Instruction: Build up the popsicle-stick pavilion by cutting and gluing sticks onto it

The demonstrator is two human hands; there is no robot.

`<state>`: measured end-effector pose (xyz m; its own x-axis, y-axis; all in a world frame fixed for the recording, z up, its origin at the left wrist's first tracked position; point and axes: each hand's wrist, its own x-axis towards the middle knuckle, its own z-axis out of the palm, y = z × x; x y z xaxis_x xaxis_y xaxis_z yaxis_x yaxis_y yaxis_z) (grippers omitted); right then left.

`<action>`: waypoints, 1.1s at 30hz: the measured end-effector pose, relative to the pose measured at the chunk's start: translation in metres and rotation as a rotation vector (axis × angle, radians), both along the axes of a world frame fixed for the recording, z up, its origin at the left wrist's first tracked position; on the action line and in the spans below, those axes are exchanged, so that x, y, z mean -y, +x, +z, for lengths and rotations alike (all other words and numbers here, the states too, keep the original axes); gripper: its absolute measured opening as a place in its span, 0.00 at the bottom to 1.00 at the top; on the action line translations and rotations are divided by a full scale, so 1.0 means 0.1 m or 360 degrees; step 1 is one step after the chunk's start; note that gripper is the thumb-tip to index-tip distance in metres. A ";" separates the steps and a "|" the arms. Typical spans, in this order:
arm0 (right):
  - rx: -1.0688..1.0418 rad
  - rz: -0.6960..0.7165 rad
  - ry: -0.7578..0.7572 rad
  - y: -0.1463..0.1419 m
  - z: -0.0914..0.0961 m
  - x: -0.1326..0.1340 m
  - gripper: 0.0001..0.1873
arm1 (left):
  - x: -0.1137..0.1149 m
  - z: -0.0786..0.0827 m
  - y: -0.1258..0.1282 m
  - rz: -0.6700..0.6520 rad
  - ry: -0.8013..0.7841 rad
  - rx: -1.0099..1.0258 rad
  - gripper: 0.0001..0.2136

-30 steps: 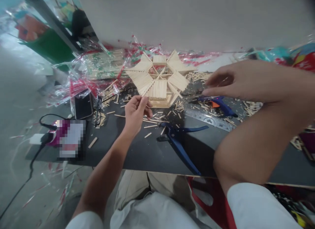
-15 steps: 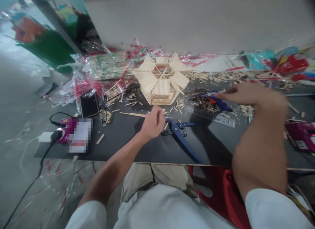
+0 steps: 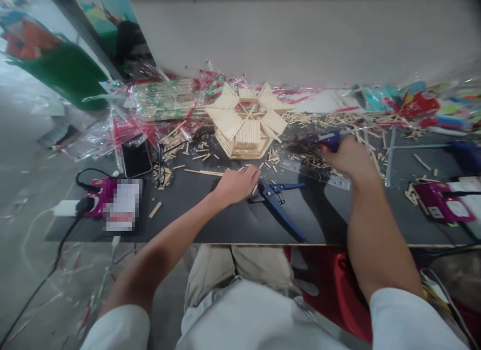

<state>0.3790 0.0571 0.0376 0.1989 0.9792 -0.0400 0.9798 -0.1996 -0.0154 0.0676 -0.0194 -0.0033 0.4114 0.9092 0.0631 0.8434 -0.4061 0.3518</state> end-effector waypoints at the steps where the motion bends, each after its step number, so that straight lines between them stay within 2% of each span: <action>1: -0.0023 -0.0084 0.0118 -0.02 0.07 0.02 0.28 | -0.01 -0.03 -0.03 0.0006 -0.0001 0.0026 0.17; 3: -0.0141 -0.0246 0.0376 -0.11 0.27 0.07 0.32 | -0.03 -0.11 -0.11 0.0038 0.0033 0.0201 0.15; 6: -0.0342 -0.0189 0.0640 -0.38 0.61 0.12 0.31 | -0.06 -0.24 -0.20 0.0066 0.0193 0.0627 0.14; 8: -0.0407 -0.0047 0.0760 -0.61 0.83 0.13 0.29 | -0.09 -0.31 -0.23 0.0055 0.0322 0.0855 0.13; 10: -0.0461 0.0196 0.0845 -0.85 0.99 0.11 0.29 | -0.12 -0.34 -0.24 0.0026 0.0408 0.0995 0.13; 12: -0.0442 0.0468 0.0929 -1.06 1.08 0.07 0.22 | -0.14 -0.35 -0.25 0.0020 0.0439 0.1075 0.12; 15: -0.0348 0.0747 0.0973 -1.27 1.09 -0.04 0.14 | -0.14 -0.35 -0.24 0.0091 0.0382 0.1140 0.11; 19: -0.0199 0.0952 0.0783 -1.39 1.02 -0.19 0.10 | -0.11 -0.31 -0.23 0.0222 0.0214 0.1195 0.09; 23: -0.0110 0.0997 0.0586 -1.41 1.01 -0.25 0.06 | -0.09 -0.25 -0.22 0.0295 0.0035 0.1210 0.09; 26: -0.0078 0.1026 0.0536 -1.40 1.00 -0.27 0.07 | -0.08 -0.23 -0.21 0.0320 -0.0009 0.1229 0.09; 33: -0.0137 0.1069 0.0666 -1.35 0.97 -0.29 0.08 | -0.07 -0.20 -0.21 0.0323 0.0046 0.1207 0.10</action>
<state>0.2440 0.0862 0.1345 -0.4266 0.8256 0.3694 0.8804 0.4726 -0.0395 0.0466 -0.0128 -0.0228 0.0726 0.9557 0.2853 0.4356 -0.2877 0.8529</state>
